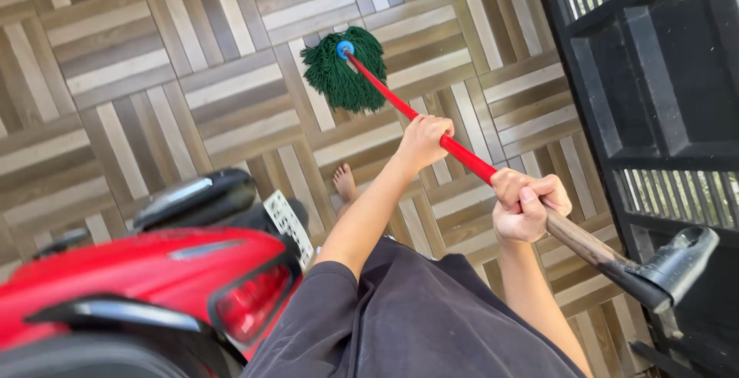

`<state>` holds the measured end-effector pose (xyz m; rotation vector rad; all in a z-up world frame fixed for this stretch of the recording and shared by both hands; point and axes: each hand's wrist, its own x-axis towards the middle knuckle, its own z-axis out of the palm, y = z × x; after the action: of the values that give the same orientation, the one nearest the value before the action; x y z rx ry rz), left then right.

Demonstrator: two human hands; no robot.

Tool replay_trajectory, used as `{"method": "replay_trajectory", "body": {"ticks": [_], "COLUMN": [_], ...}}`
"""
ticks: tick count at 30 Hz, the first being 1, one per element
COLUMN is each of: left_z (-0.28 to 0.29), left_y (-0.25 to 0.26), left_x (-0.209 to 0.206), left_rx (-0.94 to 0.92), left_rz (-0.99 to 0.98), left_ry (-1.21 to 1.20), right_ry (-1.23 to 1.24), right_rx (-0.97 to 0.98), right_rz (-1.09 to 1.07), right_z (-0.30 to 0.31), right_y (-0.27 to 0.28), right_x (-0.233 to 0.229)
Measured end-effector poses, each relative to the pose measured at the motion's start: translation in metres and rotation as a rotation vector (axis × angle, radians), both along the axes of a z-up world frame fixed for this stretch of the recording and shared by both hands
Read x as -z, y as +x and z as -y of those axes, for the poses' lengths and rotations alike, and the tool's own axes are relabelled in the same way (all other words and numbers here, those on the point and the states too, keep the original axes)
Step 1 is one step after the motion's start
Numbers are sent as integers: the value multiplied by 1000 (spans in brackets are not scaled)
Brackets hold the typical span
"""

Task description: The recorder is mopping the tiled floor area around a shoe rack and a motorcycle.

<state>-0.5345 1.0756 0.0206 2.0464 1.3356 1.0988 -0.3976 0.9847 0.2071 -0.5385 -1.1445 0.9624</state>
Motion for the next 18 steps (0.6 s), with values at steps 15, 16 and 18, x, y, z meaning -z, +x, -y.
{"method": "replay_trajectory", "body": {"ticks": [15,16,18], "left_z": [-216,-235,-273], "left_y": [-148,-158,-177], "left_x": [17,18,19], "left_rx": [26,29,7], "left_rz": [-43,-47,-49], "left_ry": [-29,-28,-7], "right_ry": [-9,-8,-36], "right_rx": [-18,-15,-24], "right_rz": [-16,-20,-32], "right_z": [-213,-231,-269], "right_y": [-148,-156,-172], "right_x": [7,10,15]}}
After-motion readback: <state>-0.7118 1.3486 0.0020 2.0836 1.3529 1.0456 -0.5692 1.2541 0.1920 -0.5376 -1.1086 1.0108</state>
